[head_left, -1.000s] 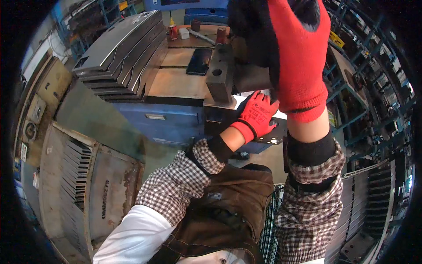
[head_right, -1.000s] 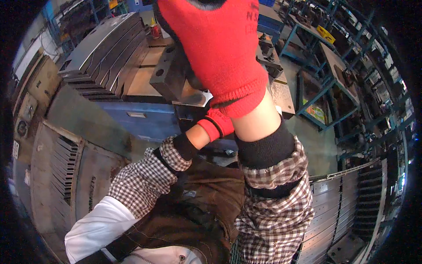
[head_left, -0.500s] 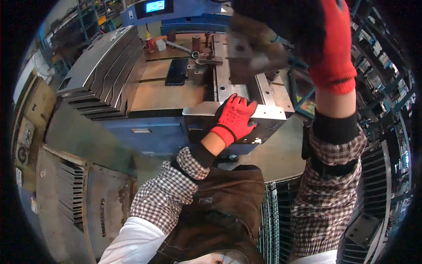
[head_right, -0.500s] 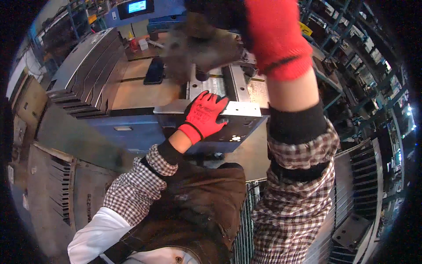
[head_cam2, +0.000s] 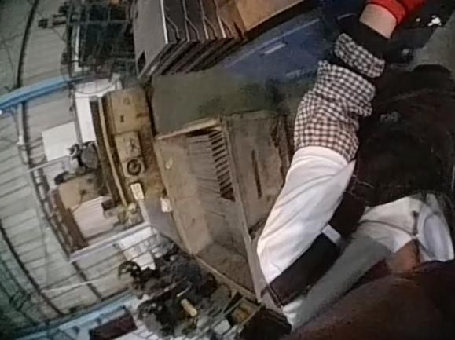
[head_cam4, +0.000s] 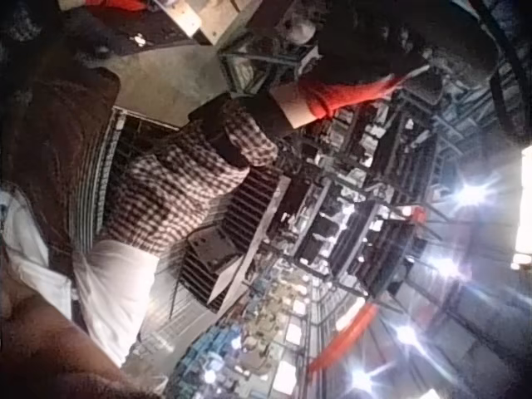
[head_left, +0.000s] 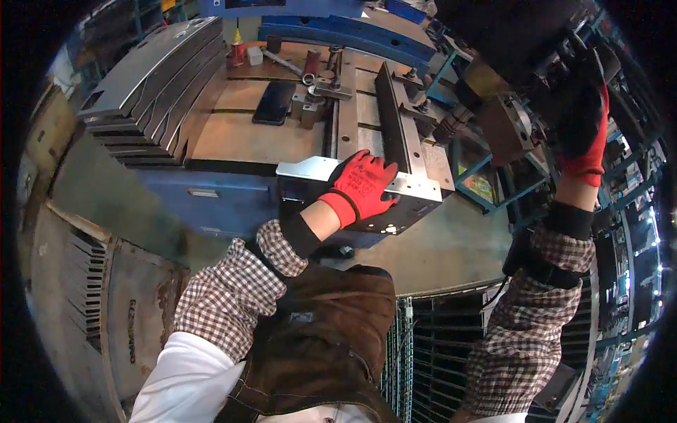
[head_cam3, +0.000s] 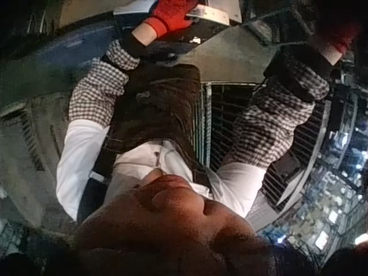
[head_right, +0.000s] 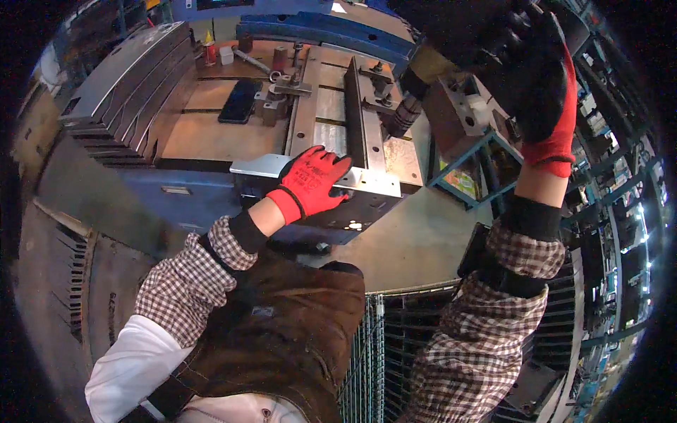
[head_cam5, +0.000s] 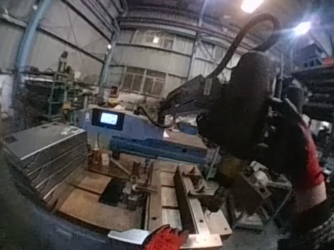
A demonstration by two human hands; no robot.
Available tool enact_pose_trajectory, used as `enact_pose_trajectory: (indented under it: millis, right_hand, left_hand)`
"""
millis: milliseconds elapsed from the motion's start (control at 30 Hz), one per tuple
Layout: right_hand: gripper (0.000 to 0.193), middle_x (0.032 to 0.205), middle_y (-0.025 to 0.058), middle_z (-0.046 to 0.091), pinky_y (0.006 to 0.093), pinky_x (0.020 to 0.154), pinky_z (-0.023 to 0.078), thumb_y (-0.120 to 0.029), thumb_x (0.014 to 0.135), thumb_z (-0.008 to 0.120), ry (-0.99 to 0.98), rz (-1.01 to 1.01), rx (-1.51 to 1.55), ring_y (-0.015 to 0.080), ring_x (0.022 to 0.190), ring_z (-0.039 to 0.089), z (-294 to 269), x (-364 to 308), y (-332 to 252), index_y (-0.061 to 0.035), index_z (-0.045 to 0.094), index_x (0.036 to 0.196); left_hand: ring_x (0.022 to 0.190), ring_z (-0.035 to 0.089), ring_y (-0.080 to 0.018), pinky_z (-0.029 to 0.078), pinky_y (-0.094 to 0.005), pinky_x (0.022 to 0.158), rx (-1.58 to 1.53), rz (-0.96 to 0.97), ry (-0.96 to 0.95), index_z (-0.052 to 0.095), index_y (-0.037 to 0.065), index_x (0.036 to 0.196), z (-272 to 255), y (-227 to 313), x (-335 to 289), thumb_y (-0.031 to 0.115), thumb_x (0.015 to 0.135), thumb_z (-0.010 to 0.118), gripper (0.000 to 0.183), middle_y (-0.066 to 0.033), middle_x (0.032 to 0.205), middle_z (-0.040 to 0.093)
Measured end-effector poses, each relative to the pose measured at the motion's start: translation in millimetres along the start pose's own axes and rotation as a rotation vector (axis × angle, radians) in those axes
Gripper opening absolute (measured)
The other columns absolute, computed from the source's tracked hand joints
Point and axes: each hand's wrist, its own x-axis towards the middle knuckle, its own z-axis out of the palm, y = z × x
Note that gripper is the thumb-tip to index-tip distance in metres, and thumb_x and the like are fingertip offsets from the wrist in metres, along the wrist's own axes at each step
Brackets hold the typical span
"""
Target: The worker places metal plates onto a processing bed and uses a handheld pneumatic tool to fabricate the parts.
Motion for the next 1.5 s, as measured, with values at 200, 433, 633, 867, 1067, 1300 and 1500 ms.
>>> enact_pose_trajectory:
  millis: [200, 433, 633, 867, 1067, 1300, 1500]
  right_hand:
    - [0.057, 0.158, 0.0116, 0.042, 0.0457, 0.114, 0.042, -0.030, 0.108, 0.047, 0.269, -0.247, -0.355, 0.0281, 0.140, 0.047, 15, -14, 15, -0.0082, 0.033, 0.159]
    - [0.060, 0.152, 0.0097, 0.050, 0.0432, 0.107, 0.048, -0.030, 0.102, 0.059, 0.205, -0.344, -0.397, 0.0272, 0.133, 0.054, 13, -19, 15, -0.0114, 0.040, 0.156]
    - [0.066, 0.140, 0.0120, 0.061, 0.0363, 0.106, 0.047, -0.021, 0.089, 0.076, 0.233, -0.566, -1.112, 0.0254, 0.124, 0.061, 14, -32, 22, -0.0063, 0.050, 0.148]
    - [0.073, 0.137, 0.0127, 0.064, 0.0351, 0.105, 0.047, -0.020, 0.082, 0.083, 0.310, -0.618, -1.022, 0.0248, 0.121, 0.063, 38, -56, 42, -0.0045, 0.051, 0.147]
    - [0.060, 0.122, 0.0091, 0.064, 0.0350, 0.091, 0.053, -0.022, 0.093, 0.073, 0.312, -0.566, -1.229, 0.0201, 0.108, 0.065, 43, -65, 45, -0.0045, 0.049, 0.146]
    - [0.082, 0.111, 0.0073, 0.063, 0.0312, 0.084, 0.054, -0.015, 0.074, 0.091, 0.324, -0.498, -1.442, 0.0143, 0.097, 0.063, 51, -66, 45, -0.0009, 0.048, 0.142]
    - [0.077, 0.129, 0.0097, 0.060, 0.0375, 0.094, 0.057, -0.008, 0.085, 0.082, 0.282, -0.565, -1.324, 0.0203, 0.105, 0.066, 34, -67, 45, -0.0024, 0.041, 0.150]
  left_hand:
    - [0.119, 0.058, -0.0328, 0.034, -0.0458, 0.118, 0.069, -0.009, -0.004, 0.055, 0.008, 0.137, -4, -4, -7, 0.047, 0.081, 0.073, 0.070, -0.0168, 0.118, 0.063]
    - [0.119, 0.058, -0.0336, 0.035, -0.0456, 0.117, 0.051, 0.004, 0.022, 0.055, 0.008, 0.138, -1, -2, -2, 0.047, 0.081, 0.073, 0.070, -0.0169, 0.117, 0.063]
    - [0.117, 0.059, -0.0334, 0.036, -0.0447, 0.117, 0.078, 0.008, 0.024, 0.055, 0.009, 0.138, -3, 2, 0, 0.048, 0.082, 0.072, 0.071, -0.0164, 0.116, 0.064]
    - [0.122, 0.056, -0.0337, 0.035, -0.0463, 0.117, 0.082, -0.024, -0.030, 0.052, 0.012, 0.142, -3, 2, -2, 0.049, 0.082, 0.072, 0.074, -0.0170, 0.122, 0.062]
    - [0.124, 0.055, -0.0346, 0.035, -0.0472, 0.117, 0.069, -0.020, -0.037, 0.051, 0.013, 0.144, -3, 4, -3, 0.048, 0.082, 0.072, 0.074, -0.0161, 0.123, 0.061]
    - [0.124, 0.055, -0.0346, 0.035, -0.0474, 0.117, 0.062, -0.009, 0.021, 0.052, 0.012, 0.142, 3, 0, -4, 0.047, 0.082, 0.072, 0.072, -0.0158, 0.123, 0.061]
    - [0.124, 0.055, -0.0343, 0.034, -0.0471, 0.118, 0.053, -0.009, 0.023, 0.053, 0.011, 0.141, 2, 2, -4, 0.047, 0.082, 0.072, 0.071, -0.0155, 0.124, 0.061]
